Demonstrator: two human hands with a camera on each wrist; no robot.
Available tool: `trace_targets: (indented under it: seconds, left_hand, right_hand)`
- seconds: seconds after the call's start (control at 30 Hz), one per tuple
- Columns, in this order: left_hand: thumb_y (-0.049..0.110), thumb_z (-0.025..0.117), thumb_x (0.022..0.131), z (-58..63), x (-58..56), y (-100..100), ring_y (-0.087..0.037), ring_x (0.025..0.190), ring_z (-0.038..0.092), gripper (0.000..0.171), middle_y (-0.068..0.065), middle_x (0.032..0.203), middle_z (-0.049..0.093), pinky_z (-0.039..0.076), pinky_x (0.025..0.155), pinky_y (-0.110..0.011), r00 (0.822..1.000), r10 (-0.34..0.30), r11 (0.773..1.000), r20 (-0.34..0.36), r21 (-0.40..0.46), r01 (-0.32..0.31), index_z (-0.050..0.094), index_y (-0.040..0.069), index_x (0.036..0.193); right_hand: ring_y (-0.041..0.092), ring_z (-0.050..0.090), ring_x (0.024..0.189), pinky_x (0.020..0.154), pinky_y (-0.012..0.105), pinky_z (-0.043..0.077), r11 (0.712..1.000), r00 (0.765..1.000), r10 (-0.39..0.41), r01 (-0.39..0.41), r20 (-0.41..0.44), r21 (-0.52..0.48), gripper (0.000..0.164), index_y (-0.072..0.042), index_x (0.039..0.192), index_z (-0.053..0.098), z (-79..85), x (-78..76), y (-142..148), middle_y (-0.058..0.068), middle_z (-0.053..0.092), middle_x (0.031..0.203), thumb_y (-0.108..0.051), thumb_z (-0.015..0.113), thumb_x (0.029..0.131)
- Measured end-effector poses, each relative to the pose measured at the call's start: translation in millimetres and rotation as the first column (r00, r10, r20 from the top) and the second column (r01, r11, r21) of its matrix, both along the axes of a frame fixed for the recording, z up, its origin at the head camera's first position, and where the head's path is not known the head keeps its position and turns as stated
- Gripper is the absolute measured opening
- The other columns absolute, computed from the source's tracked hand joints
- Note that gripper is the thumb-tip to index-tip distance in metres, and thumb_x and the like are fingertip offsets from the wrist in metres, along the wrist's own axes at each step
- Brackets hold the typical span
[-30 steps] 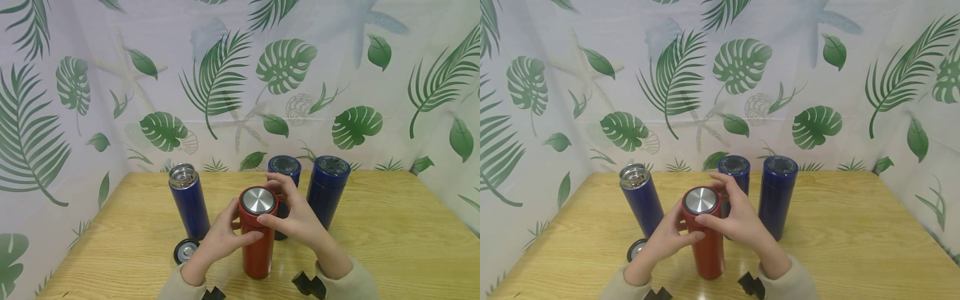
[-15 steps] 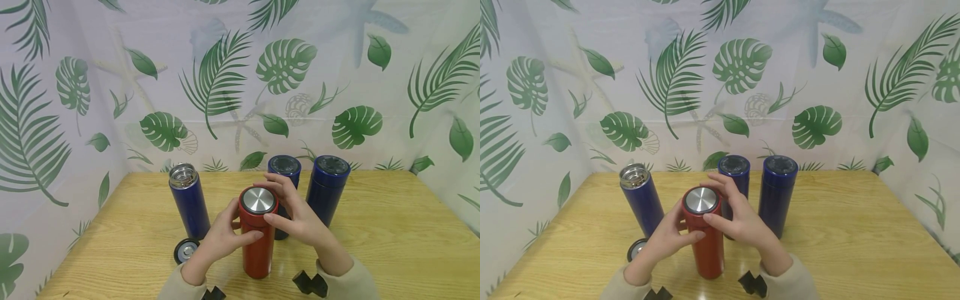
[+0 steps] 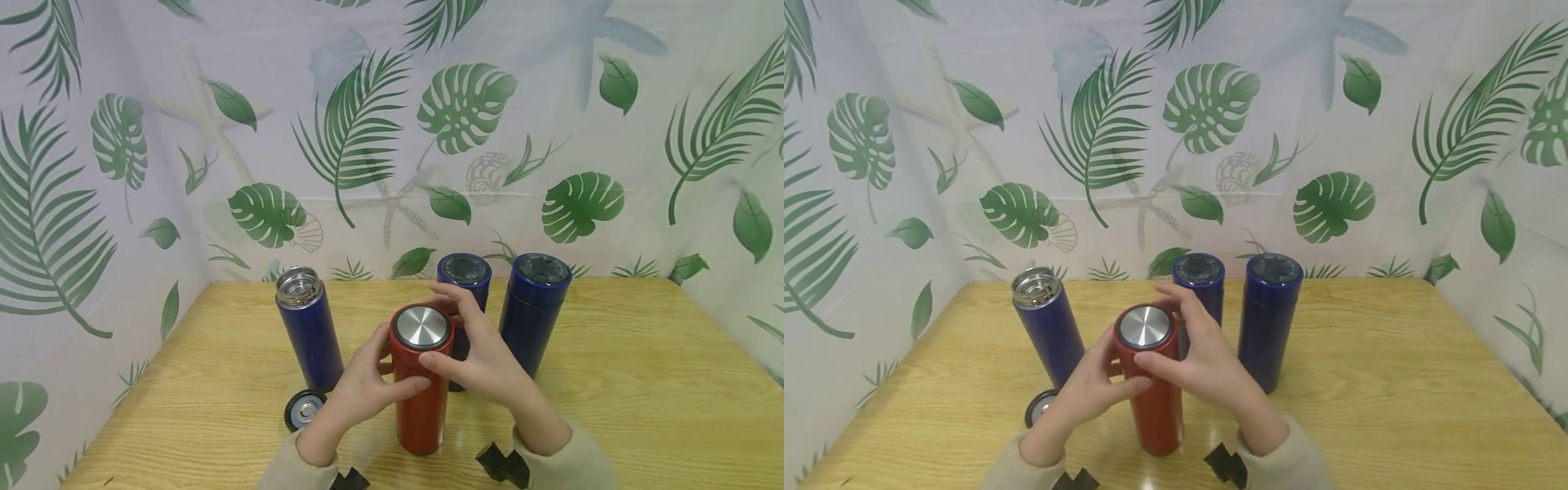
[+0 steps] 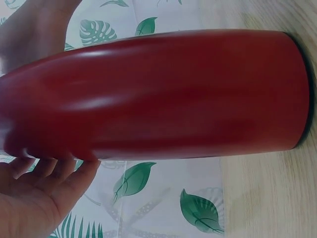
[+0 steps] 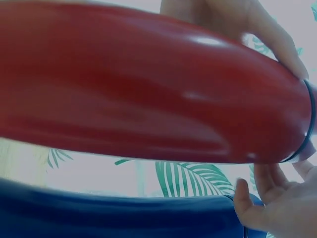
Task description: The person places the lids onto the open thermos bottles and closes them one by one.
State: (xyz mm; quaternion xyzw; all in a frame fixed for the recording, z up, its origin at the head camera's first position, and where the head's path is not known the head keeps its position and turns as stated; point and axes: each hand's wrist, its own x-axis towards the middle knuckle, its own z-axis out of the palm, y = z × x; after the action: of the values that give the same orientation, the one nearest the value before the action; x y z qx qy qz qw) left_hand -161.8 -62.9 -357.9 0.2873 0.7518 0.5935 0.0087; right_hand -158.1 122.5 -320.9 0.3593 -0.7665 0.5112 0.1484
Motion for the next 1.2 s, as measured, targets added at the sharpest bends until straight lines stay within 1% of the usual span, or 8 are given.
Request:
trace_targets:
  seconds: [0.17,0.3,0.43,0.57,0.77,0.87,1.03,1.2]
  left_hand:
    - [0.025,0.07,0.076,0.4,-0.1,0.4,-0.014,0.107,0.05,0.062,0.003,0.12,0.05,0.045,0.081,-0.038,1.0,0.015,1.0,0.006,-0.008,-0.015,0.038,0.02,0.129]
    - [0.024,0.07,0.076,0.2,0.0,0.3,-0.014,0.107,0.05,0.062,0.003,0.12,0.05,0.045,0.081,-0.039,1.0,0.01,1.0,0.011,-0.005,-0.01,0.038,0.02,0.129]
    - [0.022,0.069,0.077,-0.7,-0.3,-0.1,-0.015,0.107,0.049,0.061,0.0,0.119,0.051,0.044,0.082,-0.04,1.0,0.004,1.0,0.001,0.001,-0.004,0.038,0.019,0.129]
    - [0.022,0.069,0.077,-0.8,-0.4,-0.2,-0.015,0.107,0.049,0.061,0.0,0.119,0.051,0.044,0.082,-0.039,1.0,0.002,1.0,-0.004,0.003,-0.002,0.038,0.019,0.129]
    - [0.023,0.07,0.076,-0.9,0.2,-0.1,-0.014,0.106,0.049,0.062,0.001,0.119,0.051,0.045,0.082,-0.037,1.0,0.016,1.0,-0.005,-0.001,-0.016,0.037,0.021,0.129]
    - [0.022,0.07,0.076,-0.7,0.6,0.0,-0.014,0.107,0.049,0.063,0.002,0.119,0.051,0.045,0.081,-0.036,1.0,0.018,1.0,-0.008,0.001,-0.018,0.038,0.021,0.129]
    - [0.022,0.07,0.076,0.3,0.6,0.6,-0.013,0.106,0.05,0.062,0.004,0.119,0.05,0.045,0.081,-0.038,1.0,0.016,1.0,0.003,-0.002,-0.016,0.038,0.021,0.128]
    - [0.021,0.07,0.076,1.0,0.9,0.5,-0.015,0.106,0.05,0.061,0.002,0.119,0.05,0.045,0.081,-0.039,1.0,0.011,1.0,-0.001,-0.001,-0.011,0.038,0.019,0.128]
  right_hand:
    - [0.02,0.044,0.113,0.095,0.025,0.032,0.976,0.978,0.207,-0.206,0.009,-0.077,0.055,-0.006,0.133,0.024,2.3,-1.9,4.0,0.019,0.043,0.125,-0.004,0.052,0.086]
    - [0.019,0.047,0.11,0.094,0.024,0.034,0.967,0.97,0.241,-0.241,-0.013,-0.083,0.056,-0.004,0.134,0.022,4.3,-2.1,5.3,0.02,0.044,0.123,-0.001,0.052,0.085]
    - [0.019,0.048,0.107,0.093,0.026,0.035,0.98,0.982,0.189,-0.188,0.0,-0.068,0.061,-0.007,0.133,0.024,4.5,-1.3,5.8,0.016,0.047,0.12,-0.002,0.058,0.082]
    - [0.018,0.049,0.103,0.089,0.031,0.039,0.998,0.998,0.056,-0.056,0.011,-0.032,0.069,-0.011,0.132,0.029,3.5,-0.1,3.8,0.01,0.051,0.114,-0.004,0.068,0.075]
    - [0.017,0.05,0.096,0.082,0.035,0.043,0.996,0.996,-0.089,0.089,-0.022,0.023,0.074,-0.011,0.129,0.036,2.5,1.6,-1.0,0.006,0.053,0.107,-0.01,0.077,0.067]
    - [0.018,0.048,0.102,0.086,0.038,0.041,0.999,1.0,-0.03,0.03,-0.008,0.024,0.068,-0.01,0.129,0.034,1.9,0.3,0.0,0.007,0.051,0.112,-0.013,0.072,0.073]
    - [0.021,0.042,0.114,0.096,0.035,0.033,0.987,0.986,0.159,-0.159,0.058,-0.01,0.058,-0.009,0.132,0.027,1.3,-1.8,4.1,0.012,0.043,0.126,-0.008,0.058,0.083]
    - [0.022,0.045,0.112,0.095,0.028,0.033,0.981,0.98,0.192,-0.191,0.054,-0.024,0.061,-0.009,0.133,0.025,2.7,-1.4,5.8,0.014,0.044,0.125,-0.005,0.058,0.082]
